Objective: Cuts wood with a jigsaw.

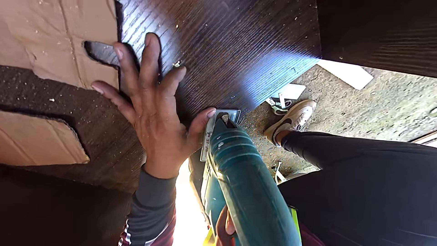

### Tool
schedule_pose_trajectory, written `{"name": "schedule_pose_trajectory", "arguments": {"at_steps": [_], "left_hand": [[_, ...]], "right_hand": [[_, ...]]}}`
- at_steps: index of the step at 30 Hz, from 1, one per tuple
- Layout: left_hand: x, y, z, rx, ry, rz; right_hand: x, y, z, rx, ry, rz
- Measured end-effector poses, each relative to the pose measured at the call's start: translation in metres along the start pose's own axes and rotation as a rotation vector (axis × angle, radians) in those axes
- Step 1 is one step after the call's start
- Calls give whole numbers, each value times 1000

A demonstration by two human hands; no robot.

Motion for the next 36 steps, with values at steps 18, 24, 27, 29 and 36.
{"name": "schedule_pose_trajectory", "arguments": {"at_steps": [18, 24, 27, 29, 36], "left_hand": [[-13, 3, -5, -200, 91, 100], [34, 5, 18, 49, -82, -313], [95, 12, 41, 99, 4, -408], [133, 4, 54, 49, 117, -371], [169, -15, 66, -57, 232, -216]], "right_hand": [[41, 54, 3, -555, -27, 109], [51, 88, -16, -486, -37, 183], [46, 84, -13, -358, -83, 285], [39, 75, -6, -214, -109, 365], [33, 37, -1, 367, -115, 405]]}}
Point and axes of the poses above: each hand's wrist, its own x-axis away from the middle knuckle, its own y-axis out of the back of the hand, z = x × y, the point moved 6 cm from there along -x, towards the middle knuckle, and after that the axes turned 14 degrees about z, right-handed, at the moved point
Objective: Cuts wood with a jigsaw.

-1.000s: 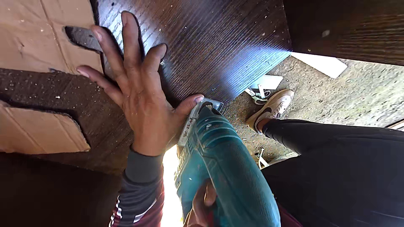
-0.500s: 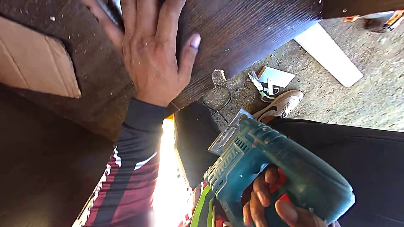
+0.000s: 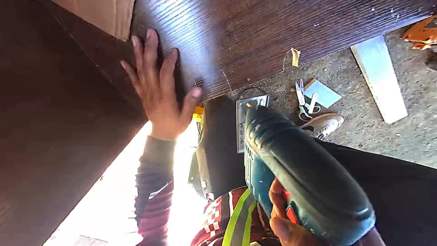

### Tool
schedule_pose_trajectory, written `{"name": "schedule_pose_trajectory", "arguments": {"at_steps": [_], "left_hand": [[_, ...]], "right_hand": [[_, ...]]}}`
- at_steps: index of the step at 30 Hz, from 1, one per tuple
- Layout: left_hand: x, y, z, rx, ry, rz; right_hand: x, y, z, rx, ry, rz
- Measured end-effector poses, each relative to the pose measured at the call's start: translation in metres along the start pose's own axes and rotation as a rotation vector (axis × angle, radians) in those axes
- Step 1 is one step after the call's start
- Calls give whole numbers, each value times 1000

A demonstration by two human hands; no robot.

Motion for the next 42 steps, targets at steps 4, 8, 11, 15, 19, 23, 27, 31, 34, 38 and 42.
{"name": "schedule_pose_trajectory", "arguments": {"at_steps": [4, 8, 11, 15, 19, 23, 27, 31, 34, 38, 42], "left_hand": [[-6, 0, -8, -84, 109, 105], [-11, -1, -15, -85, 167, 188], [-14, -3, -16, -122, 174, 146], [-15, -5, -15, -123, 156, 93], [-14, -5, -14, -115, 156, 69], [-13, -4, -14, -122, 169, 110], [-14, -4, -14, -115, 173, 101], [-14, -2, -14, -109, 180, 94], [-15, -2, -14, -99, 198, 86], [-17, -1, -15, -82, 189, 65], [-19, 0, -14, -79, 194, 32]], "right_hand": [[-19, -17, 6, 134, 25, 15], [-29, -24, 17, 309, 67, -19], [-32, -23, 19, 339, 38, -28], [-37, -23, 19, 321, 71, -30], [-41, -24, 24, 383, 99, -36], [-40, -24, 22, 382, 78, -71], [-38, -23, 20, 358, 32, -75], [-42, -28, 20, 306, 12, -51], [-43, -29, 21, 298, -9, -75], [-46, -32, 26, 297, -15, -73], [-44, -30, 25, 334, -68, -111]]}}
Point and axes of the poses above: each hand's wrist, its own x-axis away from the middle knuckle, its own y-axis out of the back of the hand, z = x × y, the point moved 6 cm from there along -x, towards the middle knuckle, and after that the axes turned 14 degrees about z, right-handed, at the moved point
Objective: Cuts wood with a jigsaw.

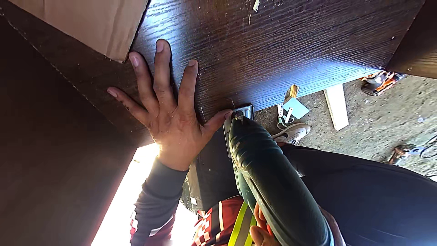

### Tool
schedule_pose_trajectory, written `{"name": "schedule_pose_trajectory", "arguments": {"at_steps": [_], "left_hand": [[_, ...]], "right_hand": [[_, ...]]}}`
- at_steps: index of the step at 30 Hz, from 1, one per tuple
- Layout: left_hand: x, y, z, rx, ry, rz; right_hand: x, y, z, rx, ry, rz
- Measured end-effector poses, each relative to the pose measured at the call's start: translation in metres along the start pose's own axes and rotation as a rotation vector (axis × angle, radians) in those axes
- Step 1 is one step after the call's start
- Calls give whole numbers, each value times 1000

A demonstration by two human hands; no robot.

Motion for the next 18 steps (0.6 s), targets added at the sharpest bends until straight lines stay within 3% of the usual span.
{"name": "schedule_pose_trajectory", "arguments": {"at_steps": [7, 18], "left_hand": [[0, 0, 1, 18, -10, -44], [-1, 0, 1, 44, -6, -56]], "right_hand": [[-5, 2, 14, 52, 107, -12], [-11, 9, 20, -1, 66, 77]]}}
Point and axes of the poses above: each hand's wrist, its own x-axis away from the middle knuckle, its own y-axis out of the back of the hand, z = x × y, the point moved 6 cm from there along -x, towards the middle knuckle, and after that the axes turned 14 degrees about z, right-handed, at the moved point
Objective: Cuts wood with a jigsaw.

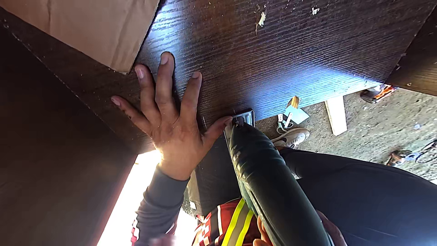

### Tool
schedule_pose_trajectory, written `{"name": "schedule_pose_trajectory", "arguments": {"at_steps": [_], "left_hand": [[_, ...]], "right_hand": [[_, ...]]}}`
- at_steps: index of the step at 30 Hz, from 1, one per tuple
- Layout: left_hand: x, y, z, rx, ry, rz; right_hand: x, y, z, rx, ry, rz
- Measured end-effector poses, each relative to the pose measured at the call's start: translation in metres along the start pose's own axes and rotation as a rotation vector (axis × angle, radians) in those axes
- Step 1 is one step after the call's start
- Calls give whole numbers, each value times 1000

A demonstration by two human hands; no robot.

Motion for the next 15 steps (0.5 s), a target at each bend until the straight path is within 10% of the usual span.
{"name": "schedule_pose_trajectory", "arguments": {"at_steps": [15], "left_hand": [[0, 0, 1, 62, -6, -1]], "right_hand": [[-7, 10, 12, 102, -13, 64]]}}
Point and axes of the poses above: each hand's wrist, its own x-axis away from the middle knuckle, its own y-axis out of the back of the hand, z = x × y, the point moved 6 cm from there along -x, towards the middle knuckle, and after that the axes turned 14 degrees about z, right-handed, at the moved point
